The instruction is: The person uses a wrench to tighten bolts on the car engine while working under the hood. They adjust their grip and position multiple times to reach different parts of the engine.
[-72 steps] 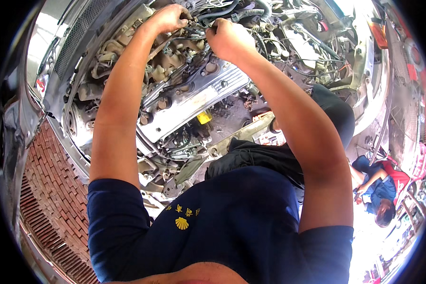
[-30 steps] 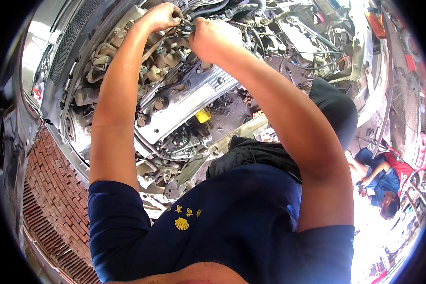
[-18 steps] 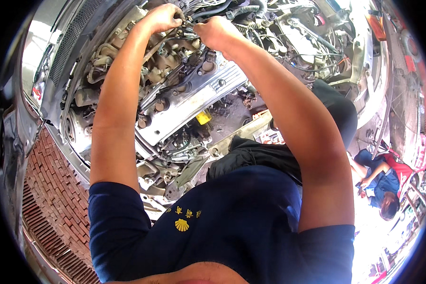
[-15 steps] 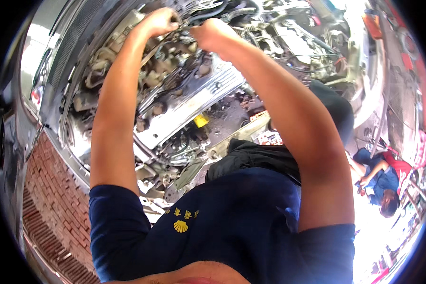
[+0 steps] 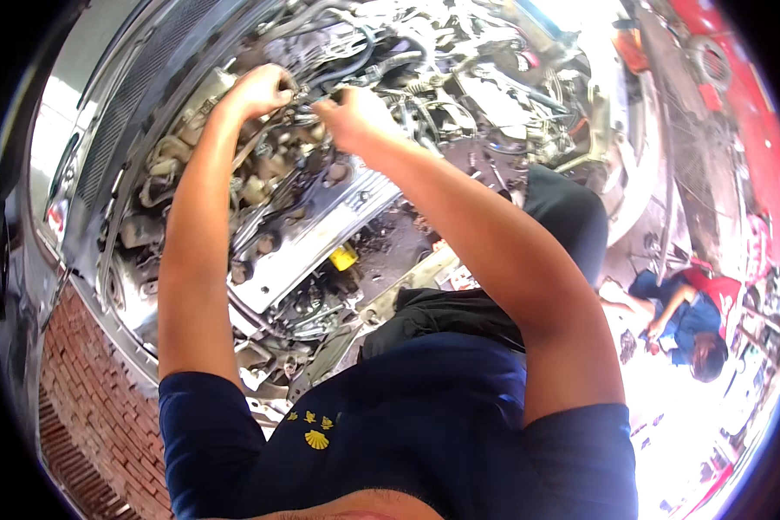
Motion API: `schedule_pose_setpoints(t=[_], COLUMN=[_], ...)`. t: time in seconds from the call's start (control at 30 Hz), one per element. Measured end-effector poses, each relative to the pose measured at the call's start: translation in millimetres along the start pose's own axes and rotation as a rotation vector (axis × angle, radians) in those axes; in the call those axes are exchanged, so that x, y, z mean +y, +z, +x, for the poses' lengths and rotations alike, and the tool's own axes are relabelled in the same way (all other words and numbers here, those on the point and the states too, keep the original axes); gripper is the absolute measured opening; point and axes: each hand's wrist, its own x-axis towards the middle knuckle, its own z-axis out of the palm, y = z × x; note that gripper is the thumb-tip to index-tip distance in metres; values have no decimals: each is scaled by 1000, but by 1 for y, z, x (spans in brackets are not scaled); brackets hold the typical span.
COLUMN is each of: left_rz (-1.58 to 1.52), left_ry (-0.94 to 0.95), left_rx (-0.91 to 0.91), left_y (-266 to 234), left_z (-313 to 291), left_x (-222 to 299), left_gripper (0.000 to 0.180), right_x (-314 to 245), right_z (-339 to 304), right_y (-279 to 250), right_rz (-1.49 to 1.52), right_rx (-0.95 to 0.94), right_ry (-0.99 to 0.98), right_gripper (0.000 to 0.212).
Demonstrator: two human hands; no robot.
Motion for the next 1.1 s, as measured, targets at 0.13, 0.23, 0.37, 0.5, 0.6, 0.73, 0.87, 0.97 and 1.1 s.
schedule_pose_setpoints(t=[0.13,0.23,0.37,0.5,0.6,0.73,0.87,0.97,1.1], left_rz=[22,41,23,83,43,36,56,41,46], left_ry=[-14,-21,-109,-72,-61,-70,-25,-31,-21], left_rx=[4,7,-61,-59,-42,-60,-36,-51,-38], left_y=[-2,-2,-3,-3,-3,-5,-3,-2,3], left_z=[-11,-13,-10,-7,-11,-7,-11,-6,-3], left_x=[-13,-18,-8,-6,-11,-6,-10,-13,-16], left_gripper=[26,26,29,31,32,34,34,35,36], right_x=[-5,0,1,-11,-13,8,5,13,14], right_z=[3,-4,-9,-4,-8,-2,-10,-13,-20], right_y=[10,23,20,-1,4,18,12,9,-7], right_rz=[-217,-708,-611,46,-573,-954,-465,-719,-321], right_rx=[13,225,251,-130,11,255,101,179,104], right_ry=[-128,-635,-655,-62,-478,-781,-513,-738,-470], right_gripper=[47,31,32,45,38,38,33,26,28])
